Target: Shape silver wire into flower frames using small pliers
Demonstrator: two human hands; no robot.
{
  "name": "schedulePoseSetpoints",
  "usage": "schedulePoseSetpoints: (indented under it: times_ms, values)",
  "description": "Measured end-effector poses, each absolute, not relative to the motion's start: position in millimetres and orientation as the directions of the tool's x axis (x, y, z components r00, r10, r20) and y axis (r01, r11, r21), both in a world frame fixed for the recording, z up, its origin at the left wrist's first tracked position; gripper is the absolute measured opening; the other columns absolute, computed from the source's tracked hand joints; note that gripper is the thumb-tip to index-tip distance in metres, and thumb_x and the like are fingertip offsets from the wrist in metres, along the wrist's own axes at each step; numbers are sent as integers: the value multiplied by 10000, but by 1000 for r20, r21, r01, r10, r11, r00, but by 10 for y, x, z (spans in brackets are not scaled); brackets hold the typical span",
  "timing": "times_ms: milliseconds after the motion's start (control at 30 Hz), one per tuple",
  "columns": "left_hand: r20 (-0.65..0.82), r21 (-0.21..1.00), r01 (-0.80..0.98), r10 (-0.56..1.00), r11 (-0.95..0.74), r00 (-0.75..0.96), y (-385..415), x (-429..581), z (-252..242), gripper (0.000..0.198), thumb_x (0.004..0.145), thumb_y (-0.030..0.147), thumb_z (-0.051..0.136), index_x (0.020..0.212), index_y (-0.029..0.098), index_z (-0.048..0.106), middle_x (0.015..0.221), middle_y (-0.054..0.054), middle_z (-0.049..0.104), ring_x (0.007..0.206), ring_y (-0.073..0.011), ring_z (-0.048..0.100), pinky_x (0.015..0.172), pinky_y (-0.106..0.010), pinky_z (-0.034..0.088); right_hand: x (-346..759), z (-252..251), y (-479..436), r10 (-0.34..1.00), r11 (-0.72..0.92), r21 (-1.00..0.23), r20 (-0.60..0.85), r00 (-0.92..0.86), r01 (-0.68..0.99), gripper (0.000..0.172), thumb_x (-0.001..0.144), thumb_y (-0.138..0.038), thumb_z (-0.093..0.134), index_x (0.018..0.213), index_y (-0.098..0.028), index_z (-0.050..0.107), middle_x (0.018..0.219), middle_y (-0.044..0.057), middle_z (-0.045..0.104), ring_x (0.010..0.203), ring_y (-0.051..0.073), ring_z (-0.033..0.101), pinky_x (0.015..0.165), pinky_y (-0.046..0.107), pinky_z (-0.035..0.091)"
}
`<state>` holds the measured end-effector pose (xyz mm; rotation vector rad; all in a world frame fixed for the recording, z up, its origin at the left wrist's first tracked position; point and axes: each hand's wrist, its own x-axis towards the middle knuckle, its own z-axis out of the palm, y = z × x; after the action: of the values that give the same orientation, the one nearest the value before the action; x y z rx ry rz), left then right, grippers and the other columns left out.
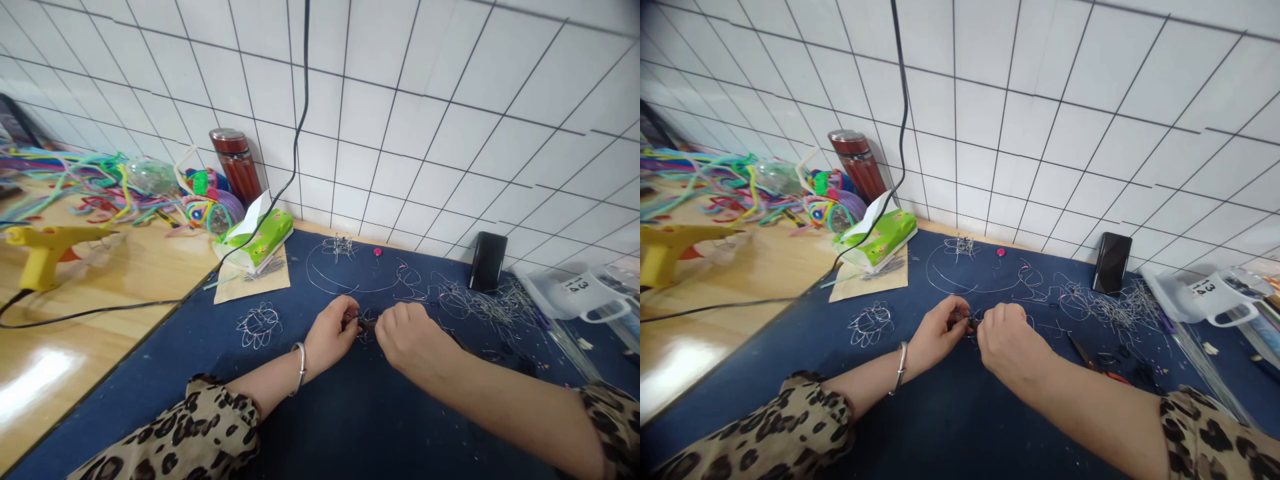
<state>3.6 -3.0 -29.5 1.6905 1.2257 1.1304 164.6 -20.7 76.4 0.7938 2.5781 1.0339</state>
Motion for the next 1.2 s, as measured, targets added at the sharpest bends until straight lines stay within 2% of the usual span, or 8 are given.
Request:
schedulePoseSetpoints:
  times_ms: [300, 467, 533, 667, 833, 1033, 1200]
  values:
    - [265, 926, 227, 947, -302, 181, -31, 35, -323, 300, 789, 60, 431, 1031, 218, 510, 904, -15, 526, 672, -93, 594, 678, -254, 528, 1722, 812, -164, 551, 633, 670, -37, -834, 388, 144, 775, -89, 388, 799, -145, 519, 658, 50, 489, 584, 161, 409, 538, 314, 168]
    - [337, 872, 289, 913, -395, 231, -29, 15, -277, 267, 796, 48, 415, 935, 212, 575, 907, -19, 538, 682, -95, 589, 679, -246, 499, 1877, 915, -31, 553, 687, 590, -44, -832, 425, 100, 771, -94, 437, 813, -157, 503, 670, 26, 487, 613, 147, 403, 561, 296, 173]
    - [345, 864, 303, 912, -401, 222, -23, 13, -263, 251, 792, 42, 414, 889, 203, 580, 873, -15, 549, 688, -101, 587, 676, -247, 488, 1951, 925, 23, 566, 701, 533, -12, -824, 474, 77, 820, -152, 431, 770, -167, 488, 665, 20, 490, 623, 142, 399, 572, 287, 182]
    - [320, 874, 314, 926, -370, 201, -10, 14, -265, 236, 777, 34, 421, 845, 195, 579, 817, -6, 564, 699, -111, 591, 672, -248, 478, 2072, 833, 90, 629, 703, 397, 39, -776, 590, 160, 848, -303, 450, 763, -179, 502, 689, 17, 502, 659, 146, 428, 588, 283, 214]
    - [284, 888, 313, 936, -338, 206, 5, 11, -283, 205, 784, 56, 437, 840, 188, 584, 839, -12, 573, 684, -111, 596, 639, -244, 475, 2169, 600, 134, 729, 664, 199, 46, -683, 721, 174, 864, -321, 430, 810, -197, 539, 738, 10, 523, 710, 137, 463, 634, 264, 279]
    - [273, 895, 298, 936, -331, 222, 14, 8, -278, 231, 816, 77, 433, 936, 207, 583, 847, -15, 566, 698, -114, 591, 644, -249, 475, 2231, 416, 210, 701, 703, -82, -86, -708, 706, 211, 880, -330, 394, 878, -206, 565, 766, 1, 543, 736, 114, 492, 648, 230, 329]
    - [309, 888, 233, 890, -396, 336, 36, 3, -270, 355, 820, 48, 412, 1048, 240, 604, 906, -33, 537, 720, -108, 571, 695, -268, 491, 2265, 302, 307, 695, 669, -266, -106, -711, 694, 225, 885, -328, 378, 904, -213, 571, 789, -1, 556, 726, 111, 499, 643, 222, 348]
